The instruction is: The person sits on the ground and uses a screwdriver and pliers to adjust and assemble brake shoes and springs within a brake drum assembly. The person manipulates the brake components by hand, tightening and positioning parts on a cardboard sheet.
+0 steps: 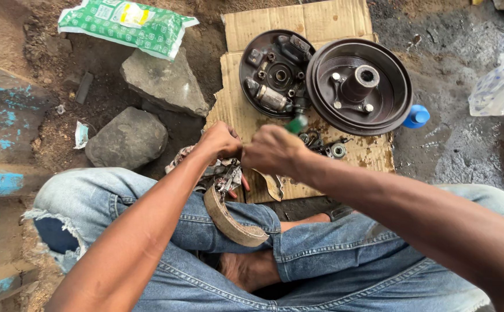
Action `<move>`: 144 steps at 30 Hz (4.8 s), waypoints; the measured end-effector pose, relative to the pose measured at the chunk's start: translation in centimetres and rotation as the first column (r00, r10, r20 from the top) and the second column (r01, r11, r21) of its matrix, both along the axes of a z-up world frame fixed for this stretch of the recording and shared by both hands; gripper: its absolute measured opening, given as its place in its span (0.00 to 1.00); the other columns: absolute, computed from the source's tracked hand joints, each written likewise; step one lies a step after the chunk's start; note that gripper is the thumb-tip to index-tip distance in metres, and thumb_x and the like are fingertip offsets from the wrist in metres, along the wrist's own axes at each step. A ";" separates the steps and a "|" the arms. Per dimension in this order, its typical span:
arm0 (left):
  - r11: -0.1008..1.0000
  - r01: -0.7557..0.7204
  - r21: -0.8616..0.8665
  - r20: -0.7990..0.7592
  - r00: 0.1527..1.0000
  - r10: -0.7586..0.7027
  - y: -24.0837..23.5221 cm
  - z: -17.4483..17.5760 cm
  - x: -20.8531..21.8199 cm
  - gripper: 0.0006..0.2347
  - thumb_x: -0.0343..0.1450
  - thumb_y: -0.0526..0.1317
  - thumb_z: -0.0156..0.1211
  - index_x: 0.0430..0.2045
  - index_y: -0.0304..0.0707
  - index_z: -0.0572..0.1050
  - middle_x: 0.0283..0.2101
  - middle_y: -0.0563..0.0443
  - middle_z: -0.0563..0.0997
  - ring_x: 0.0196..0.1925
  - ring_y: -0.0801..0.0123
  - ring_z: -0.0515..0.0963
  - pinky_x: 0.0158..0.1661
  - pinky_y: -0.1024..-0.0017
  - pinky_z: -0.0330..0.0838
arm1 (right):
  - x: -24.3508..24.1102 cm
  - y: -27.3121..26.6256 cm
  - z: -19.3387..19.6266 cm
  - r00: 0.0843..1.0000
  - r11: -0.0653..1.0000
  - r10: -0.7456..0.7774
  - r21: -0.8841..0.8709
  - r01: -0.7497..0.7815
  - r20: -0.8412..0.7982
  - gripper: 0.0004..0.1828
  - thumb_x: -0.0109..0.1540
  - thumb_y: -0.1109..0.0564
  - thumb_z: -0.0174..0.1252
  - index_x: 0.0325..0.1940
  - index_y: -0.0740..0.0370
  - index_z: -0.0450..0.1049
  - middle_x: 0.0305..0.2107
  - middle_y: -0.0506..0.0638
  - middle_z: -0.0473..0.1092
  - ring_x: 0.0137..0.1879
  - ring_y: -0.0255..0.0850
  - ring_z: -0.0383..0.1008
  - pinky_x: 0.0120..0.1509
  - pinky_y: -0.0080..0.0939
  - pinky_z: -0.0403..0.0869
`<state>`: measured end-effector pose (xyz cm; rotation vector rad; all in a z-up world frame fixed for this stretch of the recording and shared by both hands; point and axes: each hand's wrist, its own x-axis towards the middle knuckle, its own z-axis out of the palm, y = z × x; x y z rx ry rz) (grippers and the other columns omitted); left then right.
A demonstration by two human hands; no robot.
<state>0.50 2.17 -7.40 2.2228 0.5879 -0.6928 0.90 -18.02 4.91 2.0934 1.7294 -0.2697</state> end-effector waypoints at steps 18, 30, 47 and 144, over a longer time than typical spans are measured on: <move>0.988 0.155 -0.025 -0.067 0.985 -0.156 -2.7 7.9 -1.7 0.18 0.47 0.37 0.83 0.25 0.34 0.81 0.27 0.48 0.84 0.30 0.66 0.82 0.33 0.64 0.74 | 0.1 -5.8 3.2 0.784 0.788 -0.584 0.082 0.610 -0.212 0.08 0.66 0.63 0.53 0.42 0.56 0.77 0.21 0.47 0.74 0.24 0.34 0.74 0.22 0.38 0.73; 0.993 0.112 -0.038 -0.021 0.993 -0.113 -3.0 8.4 -2.4 0.18 0.48 0.35 0.83 0.27 0.34 0.81 0.29 0.46 0.84 0.31 0.65 0.81 0.33 0.63 0.73 | -2.7 -4.6 -1.7 -0.005 0.290 -0.629 -0.241 0.926 -0.778 0.18 0.59 0.46 0.68 0.48 0.56 0.83 0.36 0.52 0.81 0.36 0.38 0.81 0.45 0.44 0.78; 0.919 0.391 -0.044 -0.161 0.905 -0.393 -3.6 11.3 -3.9 0.23 0.50 0.36 0.80 0.37 0.30 0.81 0.38 0.41 0.87 0.38 0.60 0.86 0.41 0.64 0.79 | -5.1 -2.3 -3.5 -0.017 0.243 -0.538 -0.174 0.954 -0.843 0.12 0.58 0.51 0.69 0.43 0.57 0.84 0.30 0.51 0.81 0.30 0.37 0.78 0.38 0.43 0.79; 0.844 -0.077 -0.531 0.053 0.991 0.124 -4.7 14.2 -8.0 0.15 0.66 0.28 0.64 0.46 0.33 0.74 0.32 0.37 0.85 0.23 0.67 0.84 0.23 0.74 0.76 | -6.0 -7.2 -1.0 0.379 0.454 -0.526 0.125 0.882 -0.762 0.24 0.68 0.37 0.45 0.48 0.53 0.80 0.10 0.53 0.66 0.16 0.46 0.65 0.27 0.52 0.67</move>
